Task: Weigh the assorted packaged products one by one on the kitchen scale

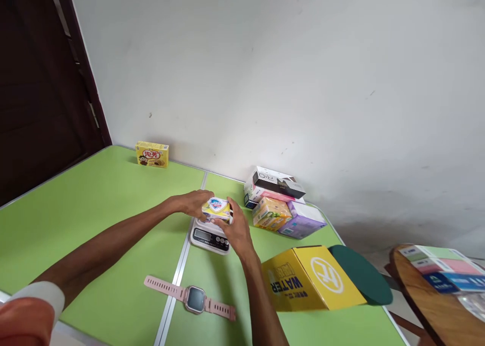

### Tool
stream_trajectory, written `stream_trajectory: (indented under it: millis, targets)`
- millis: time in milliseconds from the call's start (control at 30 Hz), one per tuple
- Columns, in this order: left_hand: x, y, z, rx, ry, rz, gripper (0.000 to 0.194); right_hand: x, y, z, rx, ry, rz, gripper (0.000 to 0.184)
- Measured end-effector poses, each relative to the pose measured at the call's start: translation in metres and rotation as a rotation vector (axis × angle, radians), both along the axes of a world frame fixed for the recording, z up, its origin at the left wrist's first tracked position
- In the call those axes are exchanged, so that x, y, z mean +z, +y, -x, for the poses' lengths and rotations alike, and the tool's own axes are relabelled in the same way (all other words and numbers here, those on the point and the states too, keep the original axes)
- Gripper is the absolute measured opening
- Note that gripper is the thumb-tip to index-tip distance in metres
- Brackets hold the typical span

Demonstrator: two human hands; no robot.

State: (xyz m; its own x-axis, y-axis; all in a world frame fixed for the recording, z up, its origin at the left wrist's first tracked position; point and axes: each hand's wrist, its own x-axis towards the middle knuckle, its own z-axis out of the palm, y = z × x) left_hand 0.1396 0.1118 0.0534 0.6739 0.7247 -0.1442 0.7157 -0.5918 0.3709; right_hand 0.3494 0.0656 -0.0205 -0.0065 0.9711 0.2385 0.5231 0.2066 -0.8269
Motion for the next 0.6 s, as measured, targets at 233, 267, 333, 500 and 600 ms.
stream_trajectory:
  millis: [233, 267, 333, 500, 600]
  targets:
    - [-0.008, 0.014, -0.003, -0.027, -0.088, 0.085, 0.071, 0.001, -0.001, -0.009, 0.016, 0.11, 0.026, 0.079]
    - [-0.01, 0.013, 0.0, -0.017, -0.128, 0.098, 0.077, 0.001, -0.002, -0.01, 0.022, 0.131, 0.026, 0.076]
    - [-0.016, 0.01, 0.008, 0.038, -0.243, 0.133, 0.09, 0.0, -0.002, -0.012, 0.034, 0.182, 0.036, 0.074]
    - [-0.043, -0.018, 0.028, 0.216, -0.57, 0.257, 0.102, -0.001, -0.006, -0.019, 0.069, 0.252, 0.067, 0.088]
    - [-0.065, -0.042, 0.04, 0.369, -0.738, 0.149, 0.098, -0.006, -0.014, -0.023, 0.024, 0.311, 0.076, 0.103]
